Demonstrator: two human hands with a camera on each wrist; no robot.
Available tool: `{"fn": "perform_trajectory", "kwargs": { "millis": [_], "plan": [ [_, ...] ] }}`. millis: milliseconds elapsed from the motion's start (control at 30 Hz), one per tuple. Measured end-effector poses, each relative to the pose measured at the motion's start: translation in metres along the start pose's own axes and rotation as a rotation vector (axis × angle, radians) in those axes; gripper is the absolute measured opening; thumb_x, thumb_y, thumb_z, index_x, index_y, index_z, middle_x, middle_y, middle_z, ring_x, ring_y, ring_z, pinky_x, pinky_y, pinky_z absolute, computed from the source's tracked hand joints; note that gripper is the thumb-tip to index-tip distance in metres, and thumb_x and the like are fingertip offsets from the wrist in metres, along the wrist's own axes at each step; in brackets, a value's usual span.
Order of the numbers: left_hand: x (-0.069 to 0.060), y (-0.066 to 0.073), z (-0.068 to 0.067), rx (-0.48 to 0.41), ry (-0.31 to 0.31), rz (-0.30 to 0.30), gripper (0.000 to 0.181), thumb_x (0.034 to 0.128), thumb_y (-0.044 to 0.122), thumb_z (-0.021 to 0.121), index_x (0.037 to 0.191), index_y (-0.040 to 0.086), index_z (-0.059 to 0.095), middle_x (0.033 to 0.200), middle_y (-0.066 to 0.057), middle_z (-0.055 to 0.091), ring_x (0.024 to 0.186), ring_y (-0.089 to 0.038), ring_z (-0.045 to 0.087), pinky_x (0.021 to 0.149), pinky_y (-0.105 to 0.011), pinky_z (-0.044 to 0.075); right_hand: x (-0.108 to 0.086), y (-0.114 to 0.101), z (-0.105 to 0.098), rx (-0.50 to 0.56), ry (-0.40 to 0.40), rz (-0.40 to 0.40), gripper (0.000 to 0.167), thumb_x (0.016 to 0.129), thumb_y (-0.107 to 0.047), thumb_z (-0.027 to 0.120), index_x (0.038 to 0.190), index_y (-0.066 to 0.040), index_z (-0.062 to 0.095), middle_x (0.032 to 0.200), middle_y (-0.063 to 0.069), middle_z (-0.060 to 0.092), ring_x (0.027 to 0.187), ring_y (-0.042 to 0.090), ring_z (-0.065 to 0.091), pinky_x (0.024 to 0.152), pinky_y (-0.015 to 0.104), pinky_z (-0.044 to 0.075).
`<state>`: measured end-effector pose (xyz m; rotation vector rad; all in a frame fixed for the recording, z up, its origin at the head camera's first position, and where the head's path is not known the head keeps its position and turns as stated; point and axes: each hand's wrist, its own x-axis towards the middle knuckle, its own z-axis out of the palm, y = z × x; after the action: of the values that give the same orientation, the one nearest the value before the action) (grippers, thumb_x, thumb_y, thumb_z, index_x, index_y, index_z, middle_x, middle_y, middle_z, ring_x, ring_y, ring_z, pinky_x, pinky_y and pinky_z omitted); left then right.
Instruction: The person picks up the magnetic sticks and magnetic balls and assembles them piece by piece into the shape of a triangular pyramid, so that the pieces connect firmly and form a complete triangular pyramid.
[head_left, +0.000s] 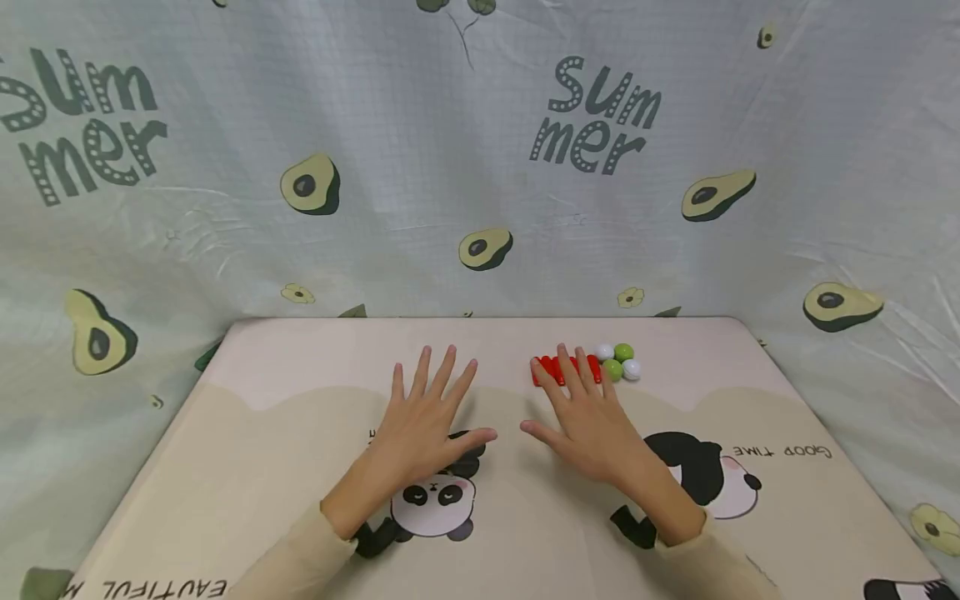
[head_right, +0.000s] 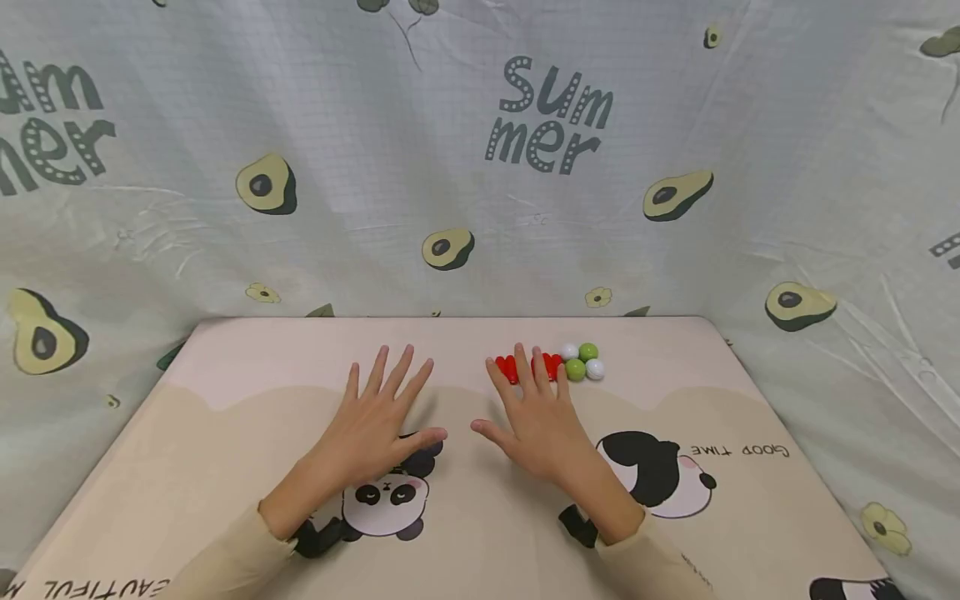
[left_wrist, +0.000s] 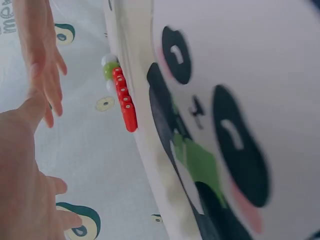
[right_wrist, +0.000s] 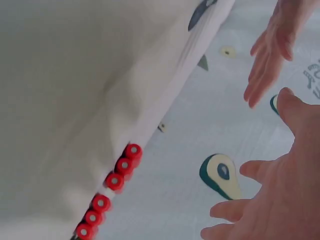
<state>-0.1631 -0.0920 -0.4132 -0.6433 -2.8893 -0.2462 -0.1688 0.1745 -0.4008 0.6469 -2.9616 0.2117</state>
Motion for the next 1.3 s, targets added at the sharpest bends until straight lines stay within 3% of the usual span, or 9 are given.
{"fn": "perform_trajectory", "kwargs": {
  "millis": [300, 567, 833, 1067, 1300],
  "plan": [
    [0.029, 0.002, -0.004, -0.077, -0.004, 0.035, 0.094, 0.0938, 0.078, 0.044, 0.167, 0.026, 0.017, 0.175, -0.008, 0.011, 0.161, -0.043, 0.006, 0.12, -0.075, 0.013, 0.009, 0.034, -0.013, 0.042, 0.022, 0.075, 0.088, 0.098, -0.062, 0.057, 0.166, -0.017, 0.023, 0.171, 0.025, 0.014, 0.158, 0.051, 0.01, 0.121, 0.074, 0.013],
    [0.054, 0.008, -0.003, -0.134, -0.034, 0.044, 0.092, 0.0952, 0.075, 0.046, 0.167, 0.024, 0.018, 0.174, -0.01, 0.013, 0.161, -0.044, 0.008, 0.122, -0.074, 0.013, 0.017, 0.074, -0.019, 0.049, -0.003, 0.138, 0.083, 0.102, -0.056, 0.052, 0.165, -0.01, 0.022, 0.169, 0.031, 0.013, 0.155, 0.057, 0.011, 0.117, 0.078, 0.014],
    [0.076, 0.006, 0.012, -0.169, -0.075, 0.039, 0.09, 0.0965, 0.073, 0.045, 0.166, 0.022, 0.019, 0.174, -0.01, 0.016, 0.161, -0.043, 0.012, 0.122, -0.073, 0.014, 0.018, 0.112, -0.012, 0.123, -0.014, 0.195, 0.08, 0.106, -0.049, 0.05, 0.164, -0.003, 0.019, 0.167, 0.036, 0.014, 0.154, 0.059, 0.013, 0.117, 0.077, 0.017],
    [0.091, 0.001, 0.023, -0.229, -0.144, -0.012, 0.088, 0.0974, 0.07, 0.047, 0.166, 0.022, 0.021, 0.173, -0.011, 0.019, 0.16, -0.043, 0.015, 0.123, -0.071, 0.015, 0.023, 0.137, -0.002, 0.269, -0.058, 0.248, 0.081, 0.106, -0.039, 0.052, 0.161, 0.007, 0.014, 0.165, 0.039, 0.014, 0.152, 0.059, 0.015, 0.117, 0.074, 0.022],
    [0.103, 0.003, 0.038, -0.274, -0.176, 0.026, 0.086, 0.0996, 0.066, 0.049, 0.166, 0.017, 0.023, 0.171, -0.014, 0.025, 0.158, -0.043, 0.022, 0.124, -0.066, 0.02, 0.025, 0.156, 0.006, 0.409, -0.063, 0.314, 0.08, 0.106, -0.035, 0.052, 0.155, 0.018, 0.018, 0.16, 0.042, 0.023, 0.15, 0.058, 0.023, 0.121, 0.068, 0.022]
  ]
}}
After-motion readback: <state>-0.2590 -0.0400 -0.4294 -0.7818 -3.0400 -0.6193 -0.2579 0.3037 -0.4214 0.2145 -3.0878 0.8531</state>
